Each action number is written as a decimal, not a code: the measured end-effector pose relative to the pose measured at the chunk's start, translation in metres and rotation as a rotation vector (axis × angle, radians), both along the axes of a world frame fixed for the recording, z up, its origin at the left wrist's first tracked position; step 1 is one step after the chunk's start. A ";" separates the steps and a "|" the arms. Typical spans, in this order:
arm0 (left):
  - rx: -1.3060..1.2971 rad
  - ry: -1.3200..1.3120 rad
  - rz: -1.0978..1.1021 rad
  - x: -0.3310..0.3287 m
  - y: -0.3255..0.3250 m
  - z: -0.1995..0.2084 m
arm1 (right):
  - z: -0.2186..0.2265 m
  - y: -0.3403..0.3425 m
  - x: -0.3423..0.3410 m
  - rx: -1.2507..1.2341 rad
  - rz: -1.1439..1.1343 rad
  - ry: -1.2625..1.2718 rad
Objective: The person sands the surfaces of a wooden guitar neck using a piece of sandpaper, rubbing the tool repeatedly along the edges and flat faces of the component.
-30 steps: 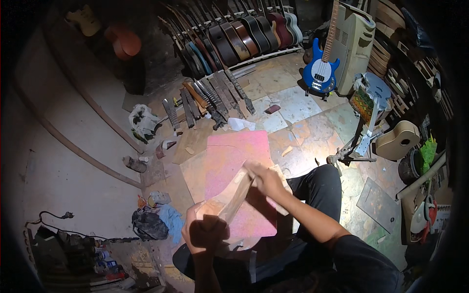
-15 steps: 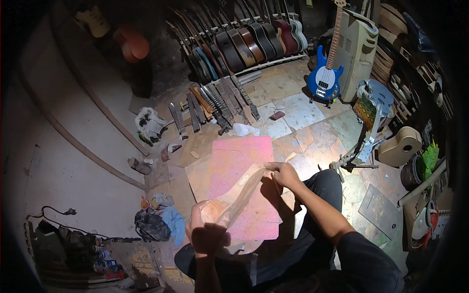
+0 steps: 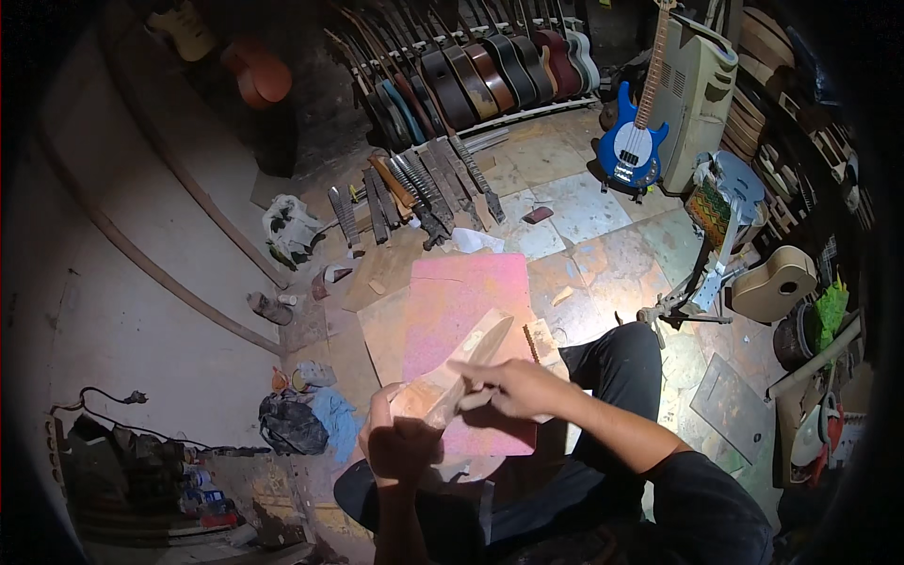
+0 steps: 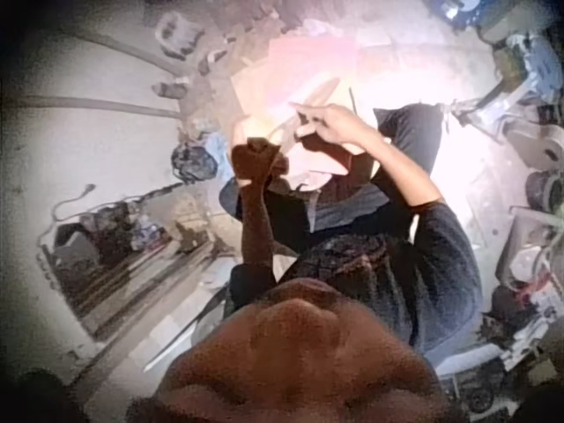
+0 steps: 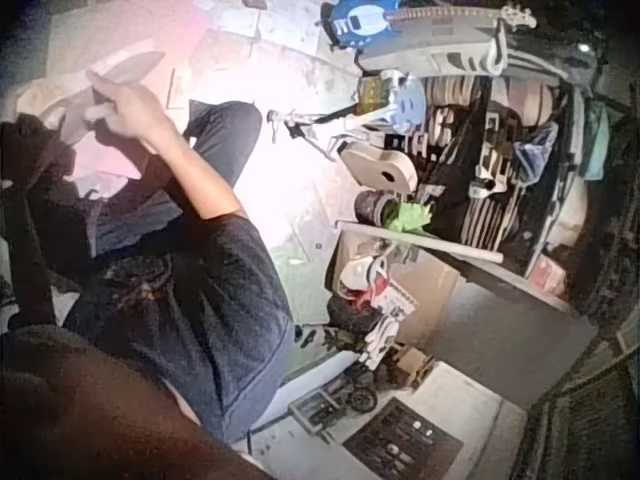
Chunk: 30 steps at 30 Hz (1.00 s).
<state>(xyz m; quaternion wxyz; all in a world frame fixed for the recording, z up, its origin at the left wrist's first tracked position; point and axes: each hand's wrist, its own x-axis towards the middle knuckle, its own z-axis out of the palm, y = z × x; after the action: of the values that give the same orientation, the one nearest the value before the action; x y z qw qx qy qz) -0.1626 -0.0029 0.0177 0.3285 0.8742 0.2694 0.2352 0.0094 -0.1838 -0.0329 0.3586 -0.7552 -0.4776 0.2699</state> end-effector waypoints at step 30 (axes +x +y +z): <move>0.117 0.069 -0.257 -0.036 -0.010 -0.008 | -0.030 -0.010 -0.046 0.365 -0.303 -0.129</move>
<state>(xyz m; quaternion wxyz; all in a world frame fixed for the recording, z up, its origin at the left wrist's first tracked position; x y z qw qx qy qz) -0.1989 -0.0133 0.0099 0.2949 0.9267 0.1521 0.1766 -0.0370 -0.1936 -0.0634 0.4941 -0.7567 -0.4216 0.0736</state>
